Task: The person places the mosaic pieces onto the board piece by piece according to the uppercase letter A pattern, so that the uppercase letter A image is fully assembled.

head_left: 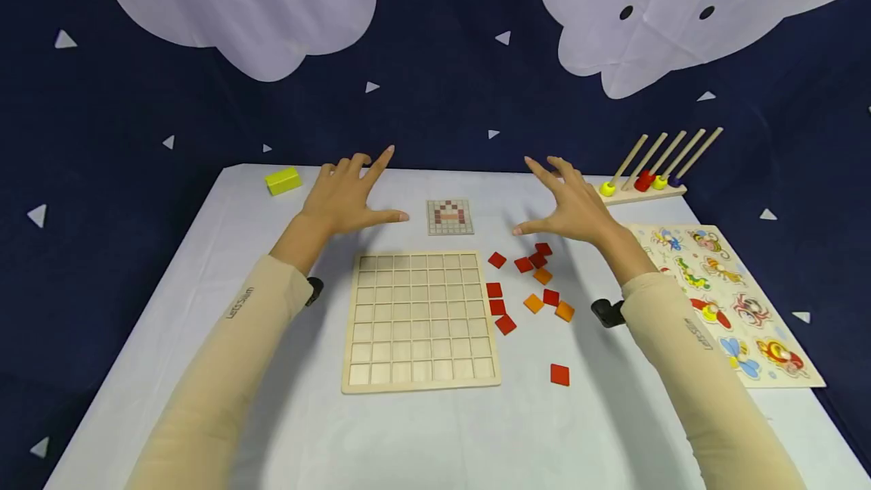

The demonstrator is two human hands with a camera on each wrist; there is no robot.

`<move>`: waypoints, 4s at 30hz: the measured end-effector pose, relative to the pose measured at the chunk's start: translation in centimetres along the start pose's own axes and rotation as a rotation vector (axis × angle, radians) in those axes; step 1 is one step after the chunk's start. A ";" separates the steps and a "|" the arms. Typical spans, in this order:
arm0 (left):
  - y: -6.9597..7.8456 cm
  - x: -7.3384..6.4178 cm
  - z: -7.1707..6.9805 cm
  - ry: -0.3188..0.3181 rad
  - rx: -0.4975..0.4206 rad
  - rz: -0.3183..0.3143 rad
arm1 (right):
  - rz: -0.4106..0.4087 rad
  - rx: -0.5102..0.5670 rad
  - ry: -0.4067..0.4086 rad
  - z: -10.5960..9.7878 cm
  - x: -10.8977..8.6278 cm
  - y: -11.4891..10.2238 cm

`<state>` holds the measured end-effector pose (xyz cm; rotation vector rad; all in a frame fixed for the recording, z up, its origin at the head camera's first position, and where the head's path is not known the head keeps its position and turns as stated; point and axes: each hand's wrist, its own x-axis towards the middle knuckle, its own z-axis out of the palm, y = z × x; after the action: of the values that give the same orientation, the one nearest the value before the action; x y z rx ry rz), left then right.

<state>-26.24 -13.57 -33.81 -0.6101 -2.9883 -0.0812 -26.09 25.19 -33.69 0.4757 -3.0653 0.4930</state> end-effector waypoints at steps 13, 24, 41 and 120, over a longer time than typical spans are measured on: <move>-2.0 -3.4 1.6 0.041 -0.032 0.023 | -0.027 0.029 0.015 2.0 -2.8 1.6; -3.1 -6.1 3.6 0.021 -0.044 0.027 | 0.006 0.077 -0.016 3.0 -4.9 3.0; -3.4 -8.9 6.2 -0.034 -0.173 0.072 | 0.042 0.118 -0.023 4.7 -6.1 5.3; -4.3 -10.1 9.0 -0.210 -0.529 -0.050 | 0.091 0.293 -0.134 6.7 -2.9 7.4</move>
<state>-19.42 -20.78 -43.94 -0.6171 -3.1863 -0.8837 -25.17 30.72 -42.50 0.3873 -3.1648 0.9596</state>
